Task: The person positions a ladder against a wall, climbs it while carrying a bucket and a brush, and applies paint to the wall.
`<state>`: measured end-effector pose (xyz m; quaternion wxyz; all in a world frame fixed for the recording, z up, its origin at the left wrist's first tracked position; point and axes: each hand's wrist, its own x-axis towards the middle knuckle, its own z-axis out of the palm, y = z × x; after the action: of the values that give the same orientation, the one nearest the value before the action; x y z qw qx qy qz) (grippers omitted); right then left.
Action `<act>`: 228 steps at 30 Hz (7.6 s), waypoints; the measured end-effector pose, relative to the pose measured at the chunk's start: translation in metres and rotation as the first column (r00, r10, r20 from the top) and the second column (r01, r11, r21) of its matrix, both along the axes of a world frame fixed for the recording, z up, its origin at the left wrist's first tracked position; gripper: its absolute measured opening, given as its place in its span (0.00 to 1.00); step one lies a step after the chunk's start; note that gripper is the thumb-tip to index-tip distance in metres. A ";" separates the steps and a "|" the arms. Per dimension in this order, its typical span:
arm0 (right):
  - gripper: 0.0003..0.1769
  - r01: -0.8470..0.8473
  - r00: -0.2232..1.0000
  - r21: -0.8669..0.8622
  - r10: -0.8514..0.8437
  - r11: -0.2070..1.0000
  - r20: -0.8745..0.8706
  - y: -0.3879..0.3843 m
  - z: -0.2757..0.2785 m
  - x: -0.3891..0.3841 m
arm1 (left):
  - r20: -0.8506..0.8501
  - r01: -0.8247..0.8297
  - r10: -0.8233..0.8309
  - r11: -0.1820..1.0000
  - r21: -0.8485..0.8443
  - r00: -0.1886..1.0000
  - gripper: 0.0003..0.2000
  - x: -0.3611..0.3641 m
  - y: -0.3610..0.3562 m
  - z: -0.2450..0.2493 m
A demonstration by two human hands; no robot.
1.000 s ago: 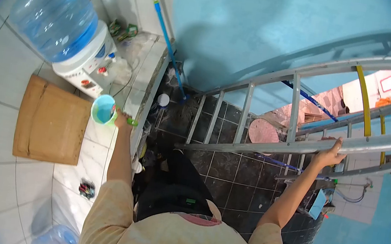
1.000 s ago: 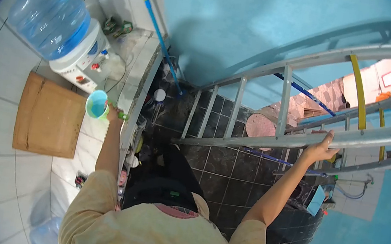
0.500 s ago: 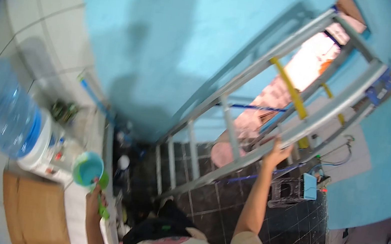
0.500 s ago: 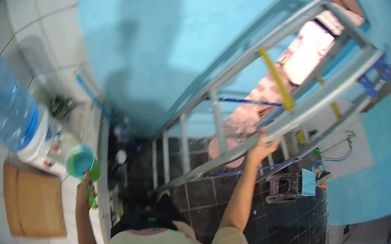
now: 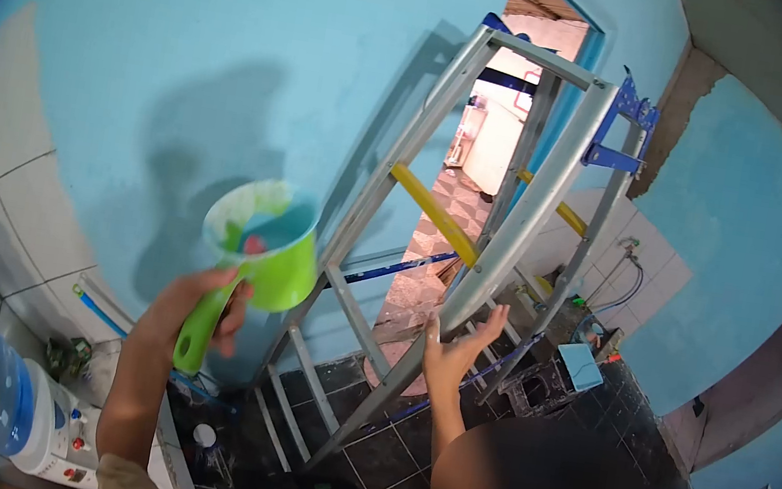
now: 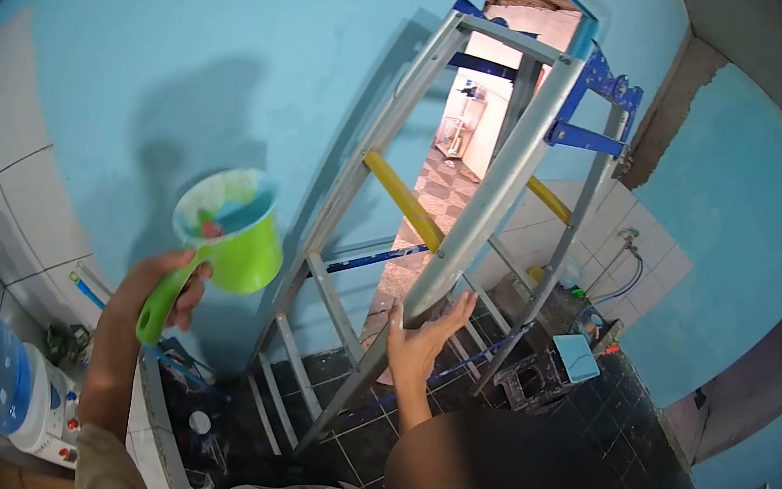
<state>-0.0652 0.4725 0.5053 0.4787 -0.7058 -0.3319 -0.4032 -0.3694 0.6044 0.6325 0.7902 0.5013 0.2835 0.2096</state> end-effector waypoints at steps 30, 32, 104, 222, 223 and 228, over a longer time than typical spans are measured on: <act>0.19 -0.538 0.778 -0.162 0.561 0.827 0.283 0.034 0.242 -0.056 | 0.157 0.319 -0.357 0.921 0.222 0.921 0.13 0.178 0.018 0.137; 0.16 -0.565 0.805 -0.106 0.574 0.819 0.147 0.036 0.248 -0.054 | 0.176 0.371 -0.411 0.903 0.218 0.895 0.14 0.181 0.023 0.143; 0.39 0.017 0.995 -0.066 -0.011 0.998 0.098 0.070 0.419 0.117 | -0.073 -0.590 0.592 0.806 0.050 0.803 0.11 -0.064 0.040 -0.239; 0.27 -0.456 0.787 0.463 0.587 0.760 -0.187 0.047 0.123 0.083 | -0.279 -0.558 0.945 0.327 0.762 0.172 0.17 -0.180 0.059 -0.398; 0.27 -0.450 0.792 0.476 0.584 0.756 -0.179 0.046 0.123 0.084 | -0.247 -0.518 0.959 0.283 0.807 0.140 0.21 -0.196 0.095 -0.395; 0.26 -0.440 0.821 0.396 0.540 0.806 -0.185 0.041 0.121 0.090 | -0.258 -0.607 0.966 0.211 0.766 0.011 0.37 -0.234 0.230 -0.352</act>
<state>0.0244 0.5140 0.6258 0.7233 -0.5534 -0.3573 -0.2070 -0.6030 0.8346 0.2800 0.1830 0.4350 0.7447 0.4720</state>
